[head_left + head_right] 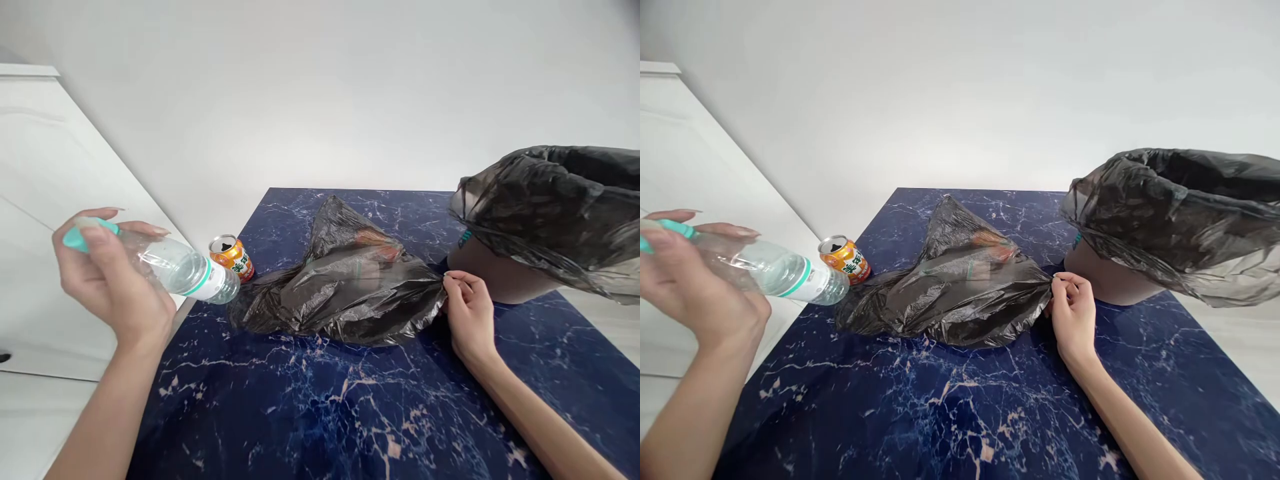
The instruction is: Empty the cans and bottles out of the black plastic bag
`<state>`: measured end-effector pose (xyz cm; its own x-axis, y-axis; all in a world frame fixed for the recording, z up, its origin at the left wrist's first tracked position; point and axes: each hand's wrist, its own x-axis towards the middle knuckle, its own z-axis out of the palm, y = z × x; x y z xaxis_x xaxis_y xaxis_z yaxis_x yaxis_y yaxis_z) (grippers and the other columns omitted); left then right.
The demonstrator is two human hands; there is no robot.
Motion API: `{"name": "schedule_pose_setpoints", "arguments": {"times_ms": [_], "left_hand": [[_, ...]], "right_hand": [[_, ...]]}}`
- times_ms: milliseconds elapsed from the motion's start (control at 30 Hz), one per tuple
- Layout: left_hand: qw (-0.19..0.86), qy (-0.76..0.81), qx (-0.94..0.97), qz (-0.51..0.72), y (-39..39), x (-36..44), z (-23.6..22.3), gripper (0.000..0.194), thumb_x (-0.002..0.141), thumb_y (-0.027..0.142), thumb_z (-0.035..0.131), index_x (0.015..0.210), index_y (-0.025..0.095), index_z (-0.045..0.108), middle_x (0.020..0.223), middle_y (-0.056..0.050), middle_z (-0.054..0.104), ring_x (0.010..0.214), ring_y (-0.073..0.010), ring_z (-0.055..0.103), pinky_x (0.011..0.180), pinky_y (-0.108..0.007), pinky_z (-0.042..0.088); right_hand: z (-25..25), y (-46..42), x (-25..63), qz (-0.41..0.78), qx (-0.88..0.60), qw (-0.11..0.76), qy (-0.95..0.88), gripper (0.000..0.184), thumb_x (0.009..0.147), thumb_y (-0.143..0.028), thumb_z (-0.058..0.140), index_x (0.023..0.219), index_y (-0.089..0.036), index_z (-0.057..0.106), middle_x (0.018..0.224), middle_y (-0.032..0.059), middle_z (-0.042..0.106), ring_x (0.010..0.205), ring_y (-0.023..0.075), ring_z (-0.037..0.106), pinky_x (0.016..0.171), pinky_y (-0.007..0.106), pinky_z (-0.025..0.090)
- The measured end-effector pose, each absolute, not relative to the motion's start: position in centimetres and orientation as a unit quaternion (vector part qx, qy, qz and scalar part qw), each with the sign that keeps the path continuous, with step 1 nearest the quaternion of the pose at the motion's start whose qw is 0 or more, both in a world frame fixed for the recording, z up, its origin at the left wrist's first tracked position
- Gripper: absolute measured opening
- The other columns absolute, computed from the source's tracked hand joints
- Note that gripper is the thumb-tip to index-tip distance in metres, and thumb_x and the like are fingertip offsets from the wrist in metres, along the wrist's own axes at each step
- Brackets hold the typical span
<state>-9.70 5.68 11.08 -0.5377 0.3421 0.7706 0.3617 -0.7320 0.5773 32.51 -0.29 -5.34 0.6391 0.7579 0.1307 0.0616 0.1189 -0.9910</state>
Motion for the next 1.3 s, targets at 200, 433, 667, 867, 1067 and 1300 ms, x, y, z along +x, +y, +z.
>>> {"name": "schedule_pose_setpoints", "arguments": {"times_ms": [200,433,667,867,1067,1300], "left_hand": [[0.021,-0.345,-0.529,-0.775,5.8,-10.3,9.9,0.037,0.094,0.047,0.081,0.101,0.014,0.067,0.095,-0.001,0.070,0.068,-0.0131,0.071,0.065,-0.031,0.050],[0.023,-0.396,-0.528,-0.751,6.3,-10.7,9.0,0.030,0.096,0.041,0.079,0.104,0.014,0.068,0.083,0.000,0.071,0.072,-0.0165,0.069,0.074,-0.035,0.051],[0.000,-0.422,-0.521,-0.742,6.9,-11.3,8.1,0.032,0.096,0.043,0.079,0.106,0.014,0.069,0.082,0.000,0.072,0.075,-0.0162,0.069,0.078,-0.035,0.052],[0.031,-0.456,-0.542,-0.705,7.2,-11.4,7.5,0.022,0.102,0.036,0.069,0.109,0.015,0.067,0.081,-0.002,0.073,0.081,-0.0176,0.073,0.084,-0.035,0.057],[0.037,-0.481,-0.560,-0.673,7.0,-11.1,7.3,0.023,0.103,0.035,0.067,0.117,0.016,0.065,0.099,-0.005,0.074,0.090,-0.0173,0.076,0.092,-0.036,0.060],[0.075,-0.461,-0.595,-0.654,6.9,-11.3,7.3,0.041,0.099,0.030,0.074,0.132,0.015,0.056,0.115,-0.009,0.071,0.109,-0.0212,0.073,0.103,-0.043,0.057]], "right_hand": [[-5.2,-0.3,32.5,0.257,-0.608,0.686,-0.305,0.044,0.084,-0.055,0.079,0.109,-0.023,0.061,0.072,-0.0057,0.054,0.054,0.0126,0.047,0.049,0.028,0.037],[-5.1,-0.3,32.6,0.264,-0.604,0.694,-0.289,0.042,0.083,-0.052,0.080,0.107,-0.023,0.062,0.072,-0.0056,0.055,0.056,0.0128,0.047,0.051,0.028,0.034],[-5.0,-0.4,32.5,0.271,-0.602,0.695,-0.286,0.045,0.080,-0.053,0.081,0.107,-0.022,0.062,0.070,-0.0057,0.054,0.055,0.0128,0.046,0.050,0.028,0.033],[-5.0,-0.3,32.5,0.271,-0.602,0.695,-0.285,0.046,0.078,-0.054,0.082,0.106,-0.023,0.064,0.071,-0.0052,0.055,0.056,0.0129,0.046,0.051,0.028,0.034],[-5.0,-0.4,32.5,0.273,-0.602,0.692,-0.290,0.045,0.079,-0.055,0.082,0.105,-0.023,0.065,0.071,-0.0048,0.055,0.057,0.0134,0.045,0.051,0.029,0.034],[-4.9,-0.4,32.3,0.272,-0.606,0.687,-0.293,0.045,0.078,-0.055,0.082,0.105,-0.023,0.064,0.072,-0.0044,0.055,0.057,0.0135,0.045,0.052,0.029,0.033]]}}
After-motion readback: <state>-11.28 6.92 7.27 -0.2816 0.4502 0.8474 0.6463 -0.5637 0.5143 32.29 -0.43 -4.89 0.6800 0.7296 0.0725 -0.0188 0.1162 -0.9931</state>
